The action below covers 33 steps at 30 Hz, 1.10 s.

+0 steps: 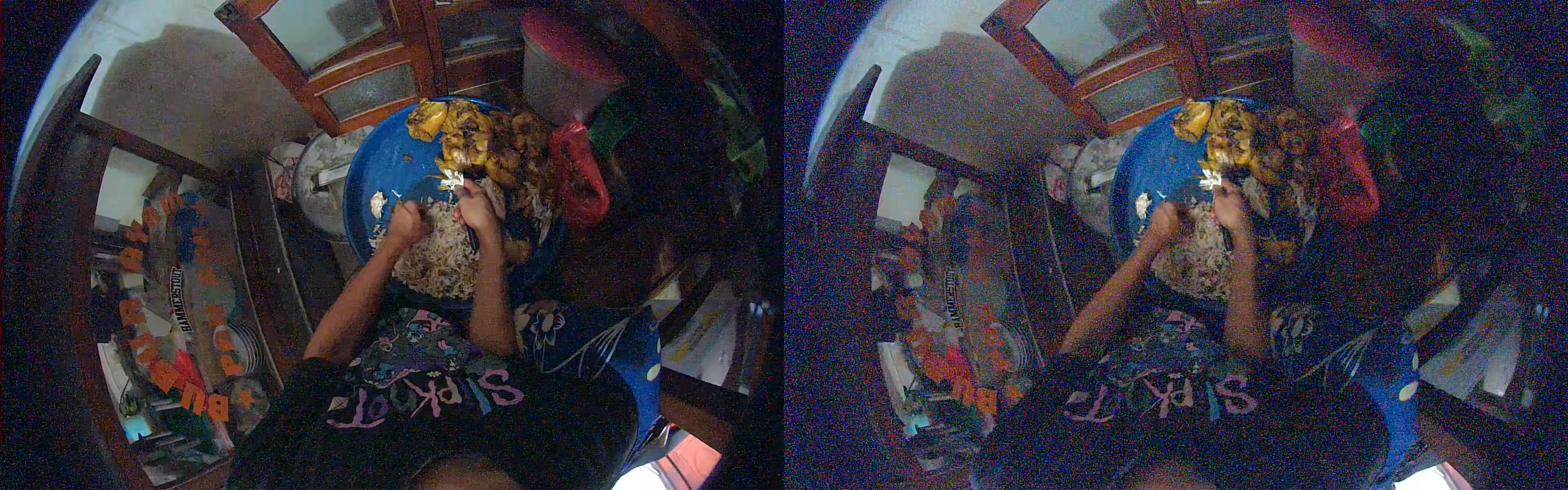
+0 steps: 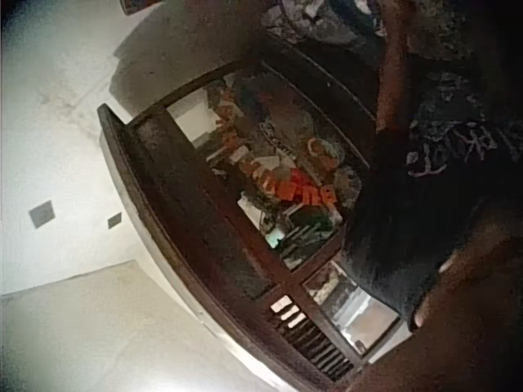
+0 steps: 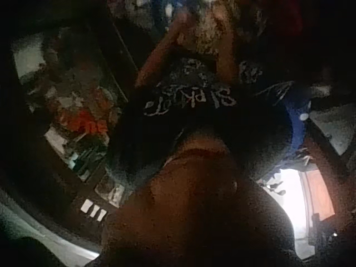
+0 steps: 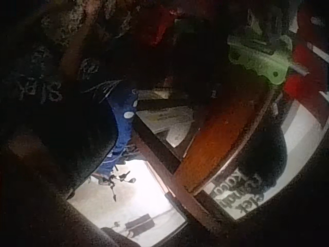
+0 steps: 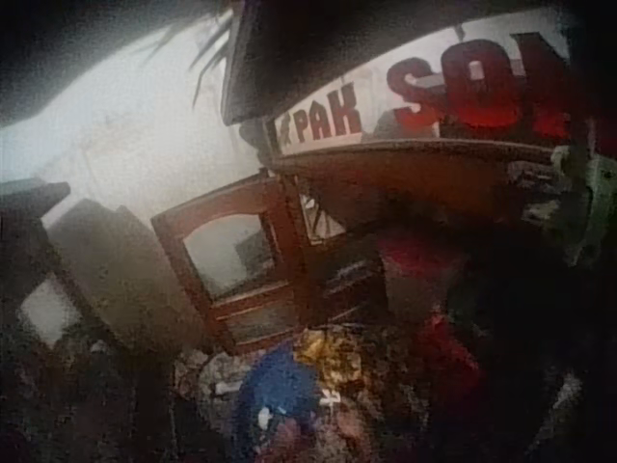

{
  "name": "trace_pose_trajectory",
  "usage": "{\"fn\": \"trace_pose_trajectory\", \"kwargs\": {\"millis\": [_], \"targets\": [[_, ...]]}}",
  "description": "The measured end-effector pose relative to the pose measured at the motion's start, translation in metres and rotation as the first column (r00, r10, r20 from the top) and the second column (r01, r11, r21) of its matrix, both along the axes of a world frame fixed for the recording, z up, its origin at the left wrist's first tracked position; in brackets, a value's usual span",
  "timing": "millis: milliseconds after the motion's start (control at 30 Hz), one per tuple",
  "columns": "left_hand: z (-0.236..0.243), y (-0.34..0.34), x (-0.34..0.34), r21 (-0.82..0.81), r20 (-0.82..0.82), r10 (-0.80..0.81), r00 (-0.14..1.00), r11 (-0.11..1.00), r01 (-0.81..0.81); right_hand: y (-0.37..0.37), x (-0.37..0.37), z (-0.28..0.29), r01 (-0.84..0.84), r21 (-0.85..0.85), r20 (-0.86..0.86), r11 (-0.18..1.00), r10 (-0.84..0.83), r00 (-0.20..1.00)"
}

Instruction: Shredding cooked chicken by hand into a tray.

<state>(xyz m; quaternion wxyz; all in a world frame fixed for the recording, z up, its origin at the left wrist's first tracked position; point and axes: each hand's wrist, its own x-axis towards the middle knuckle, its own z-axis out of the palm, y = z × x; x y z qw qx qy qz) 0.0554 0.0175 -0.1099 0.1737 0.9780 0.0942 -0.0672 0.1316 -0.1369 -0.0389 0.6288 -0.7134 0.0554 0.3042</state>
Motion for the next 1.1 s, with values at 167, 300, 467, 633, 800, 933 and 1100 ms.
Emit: {"fn": "trace_pose_trajectory", "kwargs": {"millis": [167,300,467,633,800,933,1100], "targets": [[0.078,0.015,-0.006,-0.813,-0.321,0.381,0.867,0.358,-0.459,0.009,-0.006,0.015,-0.357,0.137,-0.087,0.924,0.370,0.925],[0.077,0.036,-0.012,-0.907,-0.289,0.445,0.848,0.155,-0.391,0.032,-0.025,0.042,-0.412,0.284,-0.080,0.866,0.450,0.889],[0.098,0.027,-0.011,-0.857,-0.320,0.556,0.767,0.175,-0.484,0.027,-0.019,0.031,-0.315,0.196,-0.032,0.929,0.327,0.945],[0.111,0.023,-0.011,-0.832,-0.239,0.536,0.810,0.318,-0.455,0.034,-0.028,0.034,-0.413,0.265,-0.076,0.871,0.446,0.892],[0.088,0.029,-0.008,-0.862,-0.244,0.593,0.767,0.229,-0.452,0.037,-0.030,0.037,-0.299,0.234,-0.055,0.925,0.320,0.946],[0.081,0.031,-0.009,-0.860,-0.215,0.520,0.827,0.301,-0.412,0.035,-0.030,0.036,-0.177,0.078,-0.181,0.981,0.188,0.965],[0.087,0.025,-0.004,-0.839,-0.076,0.489,0.869,0.439,-0.321,0.035,-0.030,0.011,-0.296,0.223,-0.050,0.929,0.314,0.948]]}}
